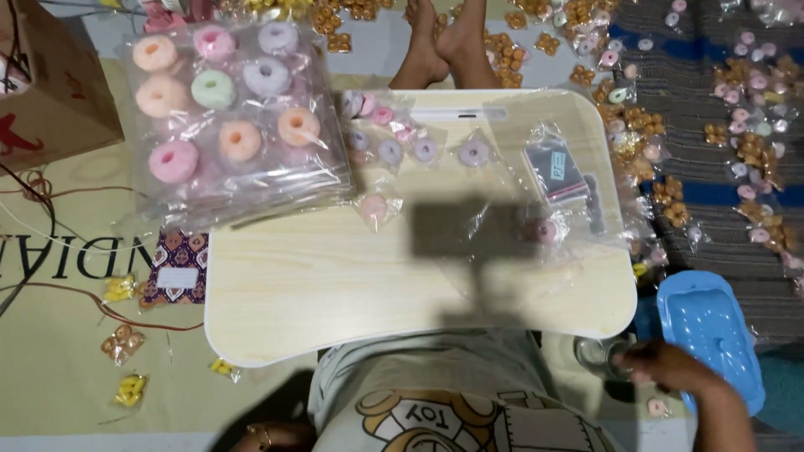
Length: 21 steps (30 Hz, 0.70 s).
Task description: Packaging small donut-shaped charms into plastic bags on a low table while sitting on the floor.
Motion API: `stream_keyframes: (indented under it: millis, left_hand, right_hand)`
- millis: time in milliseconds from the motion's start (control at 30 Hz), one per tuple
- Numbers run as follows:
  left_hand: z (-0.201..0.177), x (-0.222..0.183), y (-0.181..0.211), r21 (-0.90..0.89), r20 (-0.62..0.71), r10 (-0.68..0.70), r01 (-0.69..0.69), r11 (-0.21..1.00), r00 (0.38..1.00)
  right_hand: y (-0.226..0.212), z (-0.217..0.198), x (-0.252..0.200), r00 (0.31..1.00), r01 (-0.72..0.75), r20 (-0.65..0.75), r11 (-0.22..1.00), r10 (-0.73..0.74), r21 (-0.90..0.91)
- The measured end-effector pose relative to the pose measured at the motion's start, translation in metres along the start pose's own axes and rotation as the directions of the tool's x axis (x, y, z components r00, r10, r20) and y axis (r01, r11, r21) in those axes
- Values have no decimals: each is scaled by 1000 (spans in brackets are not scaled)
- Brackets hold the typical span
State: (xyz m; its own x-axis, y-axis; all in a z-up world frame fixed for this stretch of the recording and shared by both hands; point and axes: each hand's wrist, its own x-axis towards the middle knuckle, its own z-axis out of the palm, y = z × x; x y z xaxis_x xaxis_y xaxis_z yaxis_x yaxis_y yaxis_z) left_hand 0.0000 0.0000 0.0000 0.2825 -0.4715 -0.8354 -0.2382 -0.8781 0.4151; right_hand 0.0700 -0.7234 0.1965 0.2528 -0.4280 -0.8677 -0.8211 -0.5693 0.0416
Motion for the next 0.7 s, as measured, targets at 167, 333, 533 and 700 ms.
stream_keyframes:
  millis: [167, 333, 533, 700]
  left_hand:
    - [-260, -132, 142, 38, -238, -34, 44, 998, 971]
    - [-328, -150, 239, 54, -850, 202, -301, 952, 486]
    - [-343, -30, 334, 455, -463, 644, -460, 762, 609]
    - [-312, 32, 334, 711, -614, 769, -297, 637, 179]
  right_hand:
    - [-35, -40, -113, 754, 272, -614, 962, -234, -32]
    - [-117, -4, -135, 399, 795, -779, 605, -484, 32]
    - [-200, 24, -101, 210, 829, -591, 462, -779, -314]
    - [-196, 36, -84, 231, 774, -677, 553, -699, -308]
